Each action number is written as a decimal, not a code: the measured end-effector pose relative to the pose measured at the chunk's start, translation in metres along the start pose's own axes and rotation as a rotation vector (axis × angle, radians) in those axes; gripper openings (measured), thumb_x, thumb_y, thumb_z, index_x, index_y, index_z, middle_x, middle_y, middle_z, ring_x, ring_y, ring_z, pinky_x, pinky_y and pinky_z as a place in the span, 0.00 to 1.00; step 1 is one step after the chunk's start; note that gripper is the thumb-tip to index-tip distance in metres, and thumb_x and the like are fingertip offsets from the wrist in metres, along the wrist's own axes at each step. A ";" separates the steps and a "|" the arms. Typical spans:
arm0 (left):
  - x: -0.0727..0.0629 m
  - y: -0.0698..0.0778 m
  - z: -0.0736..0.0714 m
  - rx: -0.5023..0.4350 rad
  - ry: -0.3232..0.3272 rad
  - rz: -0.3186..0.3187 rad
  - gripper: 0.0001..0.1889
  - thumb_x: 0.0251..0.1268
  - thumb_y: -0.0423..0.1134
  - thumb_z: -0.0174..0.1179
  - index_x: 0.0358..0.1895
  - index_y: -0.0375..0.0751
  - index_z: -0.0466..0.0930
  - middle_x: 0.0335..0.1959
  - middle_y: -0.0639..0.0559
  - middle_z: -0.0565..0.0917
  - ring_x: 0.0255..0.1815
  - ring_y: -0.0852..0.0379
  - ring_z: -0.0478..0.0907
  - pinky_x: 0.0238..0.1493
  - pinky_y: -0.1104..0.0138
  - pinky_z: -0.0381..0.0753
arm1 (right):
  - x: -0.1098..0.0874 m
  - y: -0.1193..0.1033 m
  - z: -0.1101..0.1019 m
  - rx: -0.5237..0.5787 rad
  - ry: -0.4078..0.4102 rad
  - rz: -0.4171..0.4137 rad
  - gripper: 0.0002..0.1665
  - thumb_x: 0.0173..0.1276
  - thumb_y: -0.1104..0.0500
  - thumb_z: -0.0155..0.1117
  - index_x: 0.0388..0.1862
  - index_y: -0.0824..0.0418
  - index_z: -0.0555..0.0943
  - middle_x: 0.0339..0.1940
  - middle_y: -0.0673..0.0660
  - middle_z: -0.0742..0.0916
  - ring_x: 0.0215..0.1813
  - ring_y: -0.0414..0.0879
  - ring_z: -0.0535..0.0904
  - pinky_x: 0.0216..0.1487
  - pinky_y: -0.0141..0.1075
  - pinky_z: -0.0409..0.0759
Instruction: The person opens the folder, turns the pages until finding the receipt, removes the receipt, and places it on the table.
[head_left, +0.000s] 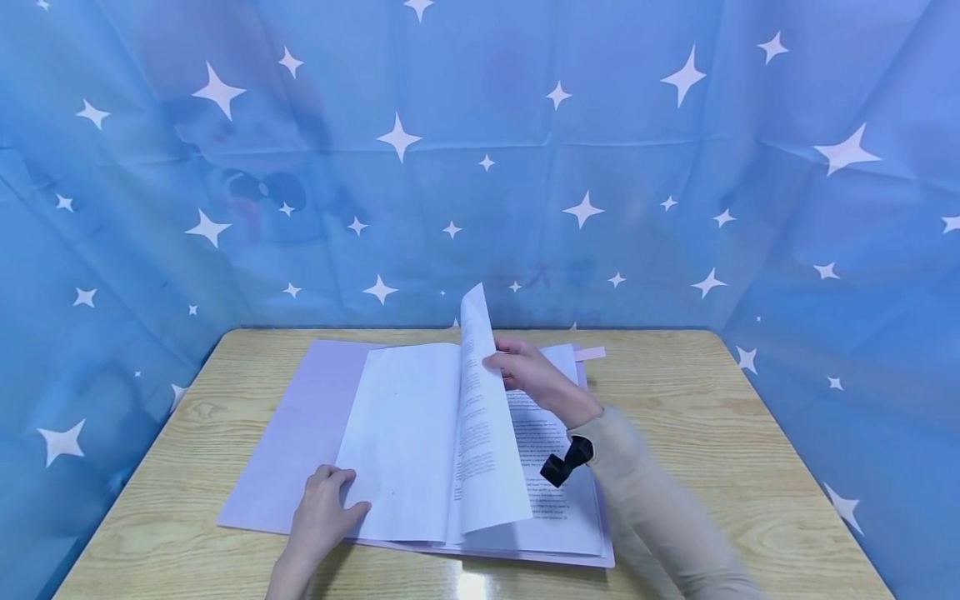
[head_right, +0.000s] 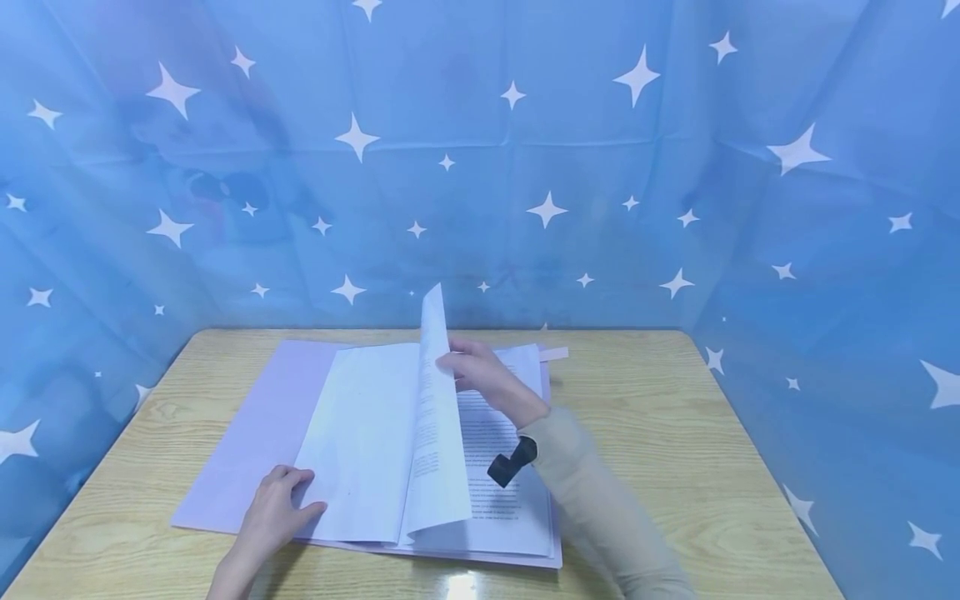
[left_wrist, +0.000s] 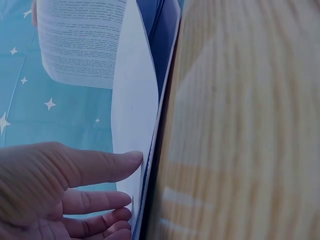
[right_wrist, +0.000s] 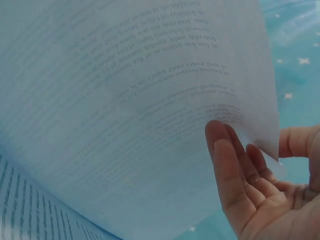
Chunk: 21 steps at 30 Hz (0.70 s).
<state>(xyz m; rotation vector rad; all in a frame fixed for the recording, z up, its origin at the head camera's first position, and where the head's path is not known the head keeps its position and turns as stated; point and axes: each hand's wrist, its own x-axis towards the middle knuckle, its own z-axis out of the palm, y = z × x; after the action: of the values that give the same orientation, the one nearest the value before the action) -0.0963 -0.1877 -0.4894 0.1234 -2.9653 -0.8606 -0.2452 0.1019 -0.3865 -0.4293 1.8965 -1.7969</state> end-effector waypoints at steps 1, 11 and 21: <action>0.000 0.000 0.000 -0.001 -0.001 0.001 0.25 0.41 0.34 0.73 0.44 0.22 0.78 0.41 0.33 0.75 0.46 0.33 0.73 0.47 0.44 0.76 | 0.001 0.000 0.002 0.002 0.002 -0.001 0.27 0.69 0.60 0.52 0.66 0.66 0.65 0.51 0.63 0.79 0.44 0.49 0.80 0.44 0.38 0.79; 0.000 -0.001 -0.004 -0.041 0.014 0.028 0.23 0.43 0.35 0.72 0.44 0.24 0.79 0.39 0.36 0.77 0.44 0.37 0.75 0.48 0.46 0.76 | 0.014 -0.001 0.020 0.039 0.033 0.039 0.27 0.66 0.61 0.55 0.64 0.67 0.68 0.47 0.61 0.81 0.41 0.47 0.81 0.38 0.37 0.80; -0.002 0.002 -0.009 -0.147 0.167 0.211 0.19 0.41 0.31 0.73 0.39 0.27 0.81 0.35 0.44 0.78 0.32 0.53 0.75 0.33 0.63 0.78 | 0.028 0.003 0.032 0.072 0.063 0.080 0.23 0.66 0.62 0.55 0.60 0.68 0.71 0.44 0.60 0.83 0.38 0.46 0.82 0.35 0.37 0.81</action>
<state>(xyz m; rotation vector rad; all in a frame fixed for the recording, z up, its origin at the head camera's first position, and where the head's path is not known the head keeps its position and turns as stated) -0.0941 -0.1906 -0.4813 -0.1158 -2.6906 -0.9821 -0.2501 0.0603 -0.3941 -0.2710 1.8568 -1.8395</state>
